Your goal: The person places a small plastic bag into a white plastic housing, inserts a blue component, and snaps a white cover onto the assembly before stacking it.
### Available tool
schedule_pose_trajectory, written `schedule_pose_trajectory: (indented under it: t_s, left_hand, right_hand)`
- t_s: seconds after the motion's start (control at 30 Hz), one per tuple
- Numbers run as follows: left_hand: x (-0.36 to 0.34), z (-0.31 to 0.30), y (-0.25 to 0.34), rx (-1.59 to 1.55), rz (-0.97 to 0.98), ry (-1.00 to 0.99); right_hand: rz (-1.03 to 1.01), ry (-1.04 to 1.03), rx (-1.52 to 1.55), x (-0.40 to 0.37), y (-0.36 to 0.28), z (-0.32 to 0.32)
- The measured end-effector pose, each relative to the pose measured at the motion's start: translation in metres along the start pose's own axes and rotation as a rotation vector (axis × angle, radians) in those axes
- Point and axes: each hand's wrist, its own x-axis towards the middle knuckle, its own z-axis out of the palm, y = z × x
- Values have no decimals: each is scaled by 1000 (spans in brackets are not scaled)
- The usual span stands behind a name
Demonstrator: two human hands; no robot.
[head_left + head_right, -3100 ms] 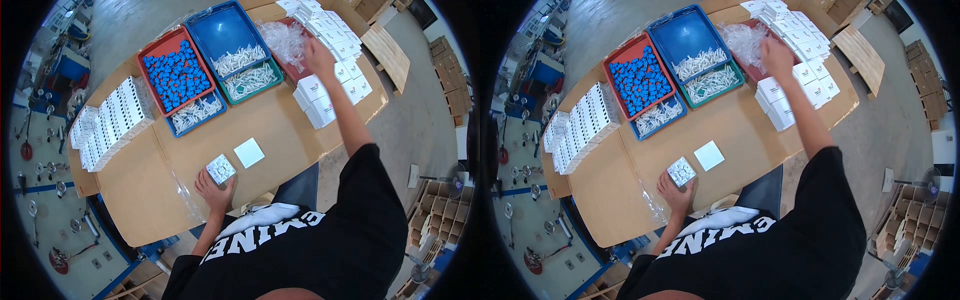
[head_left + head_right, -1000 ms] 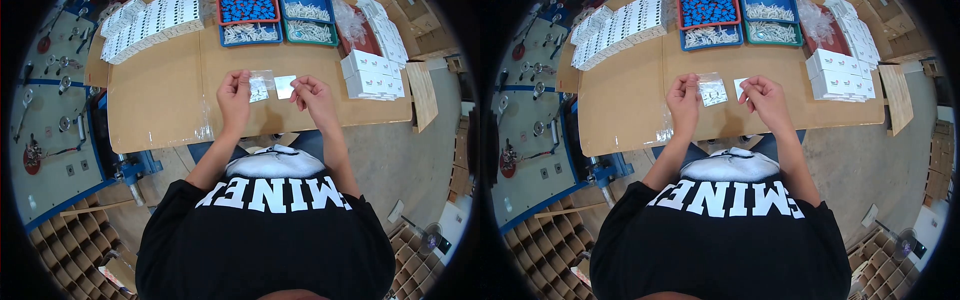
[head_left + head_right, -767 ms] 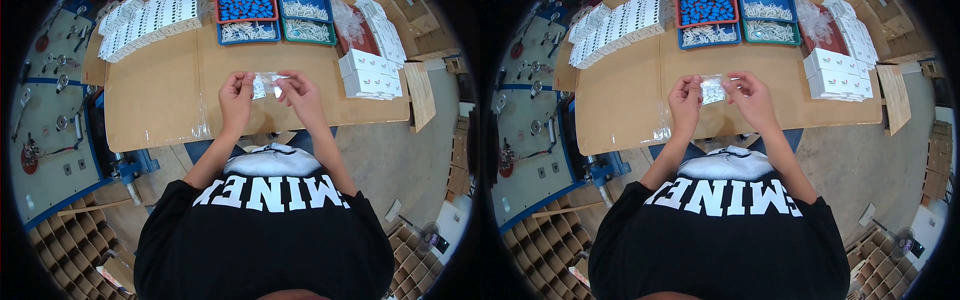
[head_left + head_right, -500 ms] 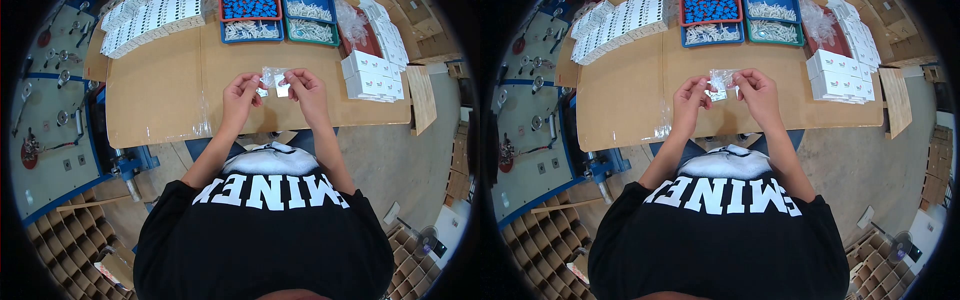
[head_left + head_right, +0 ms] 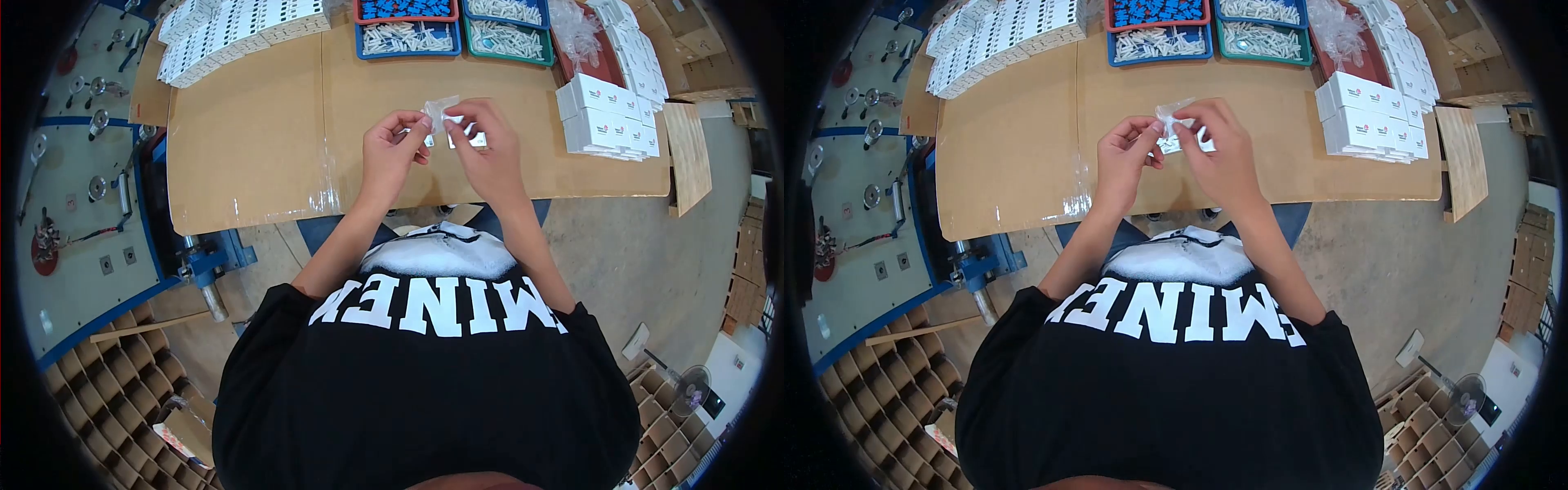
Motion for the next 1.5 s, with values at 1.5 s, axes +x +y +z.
schedule_pose_trajectory:
  t_s: [1.5]
  left_hand:
    - [-1, 3, -17, -177, 38, 51]
  right_hand:
    - [588, -103, 697, -2, 21, 10]
